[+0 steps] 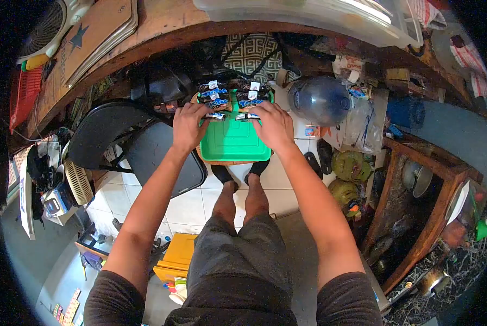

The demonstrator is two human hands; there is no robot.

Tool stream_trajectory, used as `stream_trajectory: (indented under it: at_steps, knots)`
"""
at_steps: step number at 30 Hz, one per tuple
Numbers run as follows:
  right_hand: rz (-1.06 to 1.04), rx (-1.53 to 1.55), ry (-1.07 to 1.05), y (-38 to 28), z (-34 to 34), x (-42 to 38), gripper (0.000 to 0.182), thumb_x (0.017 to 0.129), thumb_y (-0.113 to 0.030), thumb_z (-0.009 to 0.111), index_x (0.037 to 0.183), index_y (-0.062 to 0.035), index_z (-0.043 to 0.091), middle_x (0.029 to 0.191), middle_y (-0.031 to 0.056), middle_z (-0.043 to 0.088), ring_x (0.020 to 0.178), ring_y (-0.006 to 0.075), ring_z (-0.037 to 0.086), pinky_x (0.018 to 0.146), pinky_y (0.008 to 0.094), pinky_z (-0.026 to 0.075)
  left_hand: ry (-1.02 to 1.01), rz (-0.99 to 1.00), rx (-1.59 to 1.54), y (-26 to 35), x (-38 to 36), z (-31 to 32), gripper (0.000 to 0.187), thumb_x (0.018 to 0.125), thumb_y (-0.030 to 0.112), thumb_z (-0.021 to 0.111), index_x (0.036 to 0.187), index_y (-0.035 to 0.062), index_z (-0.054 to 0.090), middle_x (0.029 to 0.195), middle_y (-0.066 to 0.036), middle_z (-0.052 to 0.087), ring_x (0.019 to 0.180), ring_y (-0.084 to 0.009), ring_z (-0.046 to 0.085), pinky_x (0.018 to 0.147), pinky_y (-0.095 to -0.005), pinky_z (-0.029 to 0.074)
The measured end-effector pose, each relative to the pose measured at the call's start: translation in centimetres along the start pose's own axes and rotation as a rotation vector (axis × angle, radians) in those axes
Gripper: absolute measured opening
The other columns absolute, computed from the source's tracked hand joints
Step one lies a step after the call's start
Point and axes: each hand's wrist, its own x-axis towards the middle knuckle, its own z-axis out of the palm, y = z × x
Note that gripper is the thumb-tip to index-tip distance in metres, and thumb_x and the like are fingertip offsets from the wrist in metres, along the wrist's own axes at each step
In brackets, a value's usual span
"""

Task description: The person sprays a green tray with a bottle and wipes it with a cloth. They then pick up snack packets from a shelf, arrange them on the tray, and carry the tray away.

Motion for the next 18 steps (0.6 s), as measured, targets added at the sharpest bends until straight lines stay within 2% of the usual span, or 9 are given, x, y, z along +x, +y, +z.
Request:
stream_trajectory:
  at_steps: [5,7,8,10,11,13,14,16,18]
  knots:
    - [0.079,-0.028,0.045,-0.3,0.3,0.5,0.025,0.083,-0.019,0.070,0.106,-0.0112,0.067,0.105,0.0066,0.065,0.101,0.0295,0.062,0.084,0.0407,0.051,0.117,0.039,0.079,-0.1,0.1,0.6,0.032,0.075,0.011,0.075,0.106,0.0156,0.066,0.101,-0.003,0.064,0.099,-0.0263,0.058,0.086,-0.0412,0.041]
    - [0.065,-0.016,0.085,-0.4,0.5,0.2,0.024,0.084,-0.020,0.069,0.107,-0.0118,0.066,0.104,0.0063,0.064,0.101,0.0296,0.061,0.084,0.0416,0.051,0.182,0.065,0.108,0.1,-0.2,0.5,0.038,0.074,0.013,0.073,0.111,0.0158,0.063,0.110,-0.004,0.062,0.105,-0.0257,0.056,0.086,-0.0426,0.041]
    - [0.052,-0.004,0.126,-0.4,0.7,0.1,0.024,0.085,-0.020,0.068,0.107,-0.0123,0.065,0.104,0.0060,0.063,0.101,0.0296,0.061,0.085,0.0424,0.051,0.180,0.061,0.109,0.2,-0.4,0.5,0.038,0.074,0.013,0.073,0.111,0.0158,0.063,0.110,-0.004,0.062,0.105,-0.0257,0.056,0.086,-0.0426,0.041]
    - [0.065,-0.001,0.144,-0.2,1.0,-0.1,0.023,0.085,-0.021,0.068,0.106,-0.0123,0.065,0.105,0.0058,0.063,0.101,0.0296,0.061,0.084,0.0422,0.051,0.372,0.070,0.100,0.8,-0.8,0.0,0.036,0.075,0.014,0.076,0.108,0.0142,0.063,0.102,-0.003,0.062,0.098,-0.0257,0.056,0.083,-0.0431,0.041]
    - [0.079,0.001,0.166,-0.2,1.1,-0.3,0.022,0.085,-0.022,0.068,0.105,-0.0122,0.065,0.106,0.0056,0.063,0.101,0.0296,0.061,0.084,0.0420,0.051,0.369,0.069,0.098,0.9,-1.6,0.1,0.036,0.075,0.014,0.076,0.108,0.0142,0.063,0.102,-0.003,0.062,0.098,-0.0257,0.056,0.083,-0.0431,0.041]
    - [0.099,0.013,0.164,0.1,1.5,-0.6,0.023,0.085,-0.023,0.069,0.105,-0.0124,0.065,0.106,0.0057,0.063,0.101,0.0297,0.061,0.083,0.0421,0.052,0.308,-0.049,0.062,1.0,-3.7,0.6,0.036,0.076,0.014,0.076,0.110,0.0123,0.063,0.103,-0.005,0.063,0.101,-0.0261,0.057,0.085,-0.0414,0.043]
    - [0.116,0.026,0.164,0.2,1.7,-0.6,0.023,0.086,-0.025,0.069,0.105,-0.0126,0.065,0.107,0.0057,0.063,0.101,0.0298,0.062,0.082,0.0421,0.052,0.306,-0.048,0.063,1.2,-4.6,0.8,0.036,0.076,0.014,0.076,0.110,0.0123,0.063,0.103,-0.005,0.063,0.101,-0.0261,0.057,0.085,-0.0414,0.043]
    - [0.135,0.045,0.167,0.2,1.9,-0.5,0.023,0.086,-0.026,0.069,0.105,-0.0130,0.065,0.107,0.0063,0.064,0.100,0.0305,0.062,0.080,0.0426,0.052,-0.150,-0.225,-0.153,1.5,-5.9,1.2,0.036,0.078,0.015,0.075,0.111,0.0101,0.063,0.105,-0.007,0.063,0.106,-0.0278,0.057,0.086,-0.0401,0.046]
    - [0.156,0.061,0.166,0.0,1.9,-0.5,0.023,0.087,-0.028,0.068,0.105,-0.0134,0.065,0.106,0.0068,0.064,0.099,0.0311,0.063,0.079,0.0430,0.052,-0.117,-0.167,-0.193,1.5,-6.2,2.3,0.037,0.078,0.015,0.075,0.112,0.0090,0.062,0.108,-0.009,0.063,0.108,-0.0290,0.057,0.087,-0.0404,0.047]
